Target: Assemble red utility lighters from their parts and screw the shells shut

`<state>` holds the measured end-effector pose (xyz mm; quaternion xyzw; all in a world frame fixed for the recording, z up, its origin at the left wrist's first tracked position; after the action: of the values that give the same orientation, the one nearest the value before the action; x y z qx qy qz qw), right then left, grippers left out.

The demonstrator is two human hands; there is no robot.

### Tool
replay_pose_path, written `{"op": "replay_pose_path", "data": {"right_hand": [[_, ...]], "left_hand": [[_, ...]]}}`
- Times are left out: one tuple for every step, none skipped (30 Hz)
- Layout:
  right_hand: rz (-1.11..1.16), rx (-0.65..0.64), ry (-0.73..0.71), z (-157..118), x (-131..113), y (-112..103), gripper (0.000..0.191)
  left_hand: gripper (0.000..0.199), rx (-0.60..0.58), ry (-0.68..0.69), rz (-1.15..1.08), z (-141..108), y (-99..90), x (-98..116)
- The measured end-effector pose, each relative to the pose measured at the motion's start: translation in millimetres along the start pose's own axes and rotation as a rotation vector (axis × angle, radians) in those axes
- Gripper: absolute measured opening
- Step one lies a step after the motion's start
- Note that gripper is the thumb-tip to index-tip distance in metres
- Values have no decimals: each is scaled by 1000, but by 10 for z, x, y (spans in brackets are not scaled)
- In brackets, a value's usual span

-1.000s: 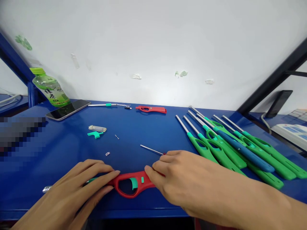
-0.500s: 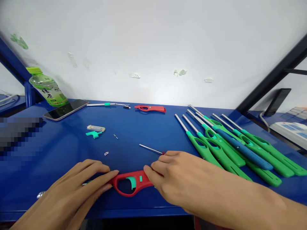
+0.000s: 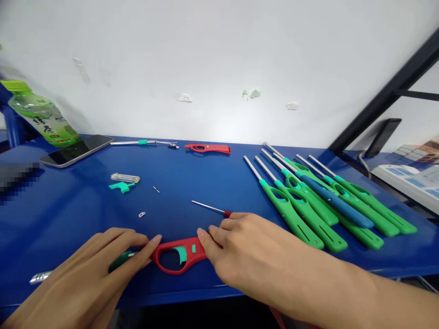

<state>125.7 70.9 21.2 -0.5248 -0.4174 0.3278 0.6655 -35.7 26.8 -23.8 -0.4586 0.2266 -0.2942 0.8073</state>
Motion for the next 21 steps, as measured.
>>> {"op": "replay_pose_path", "data": {"right_hand": [[4,5,10,2,5,-4,47],[10,13,22,1,13,-4,46],[18,20,37,-5,23,4,45],[29,33,52,-17,33,15,44],[42,46,67,-35,41,34,43],[57,56,83,-60,48,63,43],[73,73,98,-90,52,92,44],[92,81,117,-122,55,130,46],[116,85,141,-157,58,172,49],[146,93,175,-194,66,209,52],[186,93,217,-231,77,250,52],[235,101,263,-272,90,283,51],[285,109,307,-314,101,318,50],[330,115,350,-358,110,356,49],[366,126,390,-401,117,392,49],[387,135,427,-442,124,430,51],[399,134,460,-476,130,474,55],[405,127,486,-502,134,520,58],[413,115,500,-518,135,561,61],[421,106,505,-524,133,591,63],[429,96,501,-523,129,611,64]], "left_hand": [[65,1,4,27,18,-7,18],[62,3,8,50,38,-15,34],[61,8,15,68,59,-27,51],[60,9,22,81,77,-37,67],[60,1,24,89,92,-40,77],[60,-12,25,97,103,-39,84],[60,-32,20,106,109,-33,84],[59,-54,12,117,109,-23,80],[60,-72,0,125,106,-11,71],[60,-75,-5,126,103,-7,68],[62,-65,-4,120,102,-8,68],[63,-47,-1,107,102,-12,71],[64,-34,1,89,101,-11,70],[64,-30,4,67,99,-7,68],[64,-37,7,46,95,1,64],[60,-49,3,39,82,2,51],[55,-62,-9,51,59,-8,24],[49,-68,-26,78,25,-37,-13],[46,-73,-51,109,-23,-76,-64],[48,-72,-72,134,-80,-123,-118],[51,-64,-98,149,-147,-174,-182]]}}
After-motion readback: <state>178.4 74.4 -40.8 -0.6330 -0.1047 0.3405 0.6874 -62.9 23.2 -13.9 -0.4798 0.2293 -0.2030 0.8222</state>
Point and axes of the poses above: each hand's wrist, its own z-axis towards the middle knuckle, its own y-axis out of the palm, x = y × z, the point moved 9 cm from there along z, towards the middle knuckle, and after that the axes turned 13 degrees about y, right-handed, at the moved point
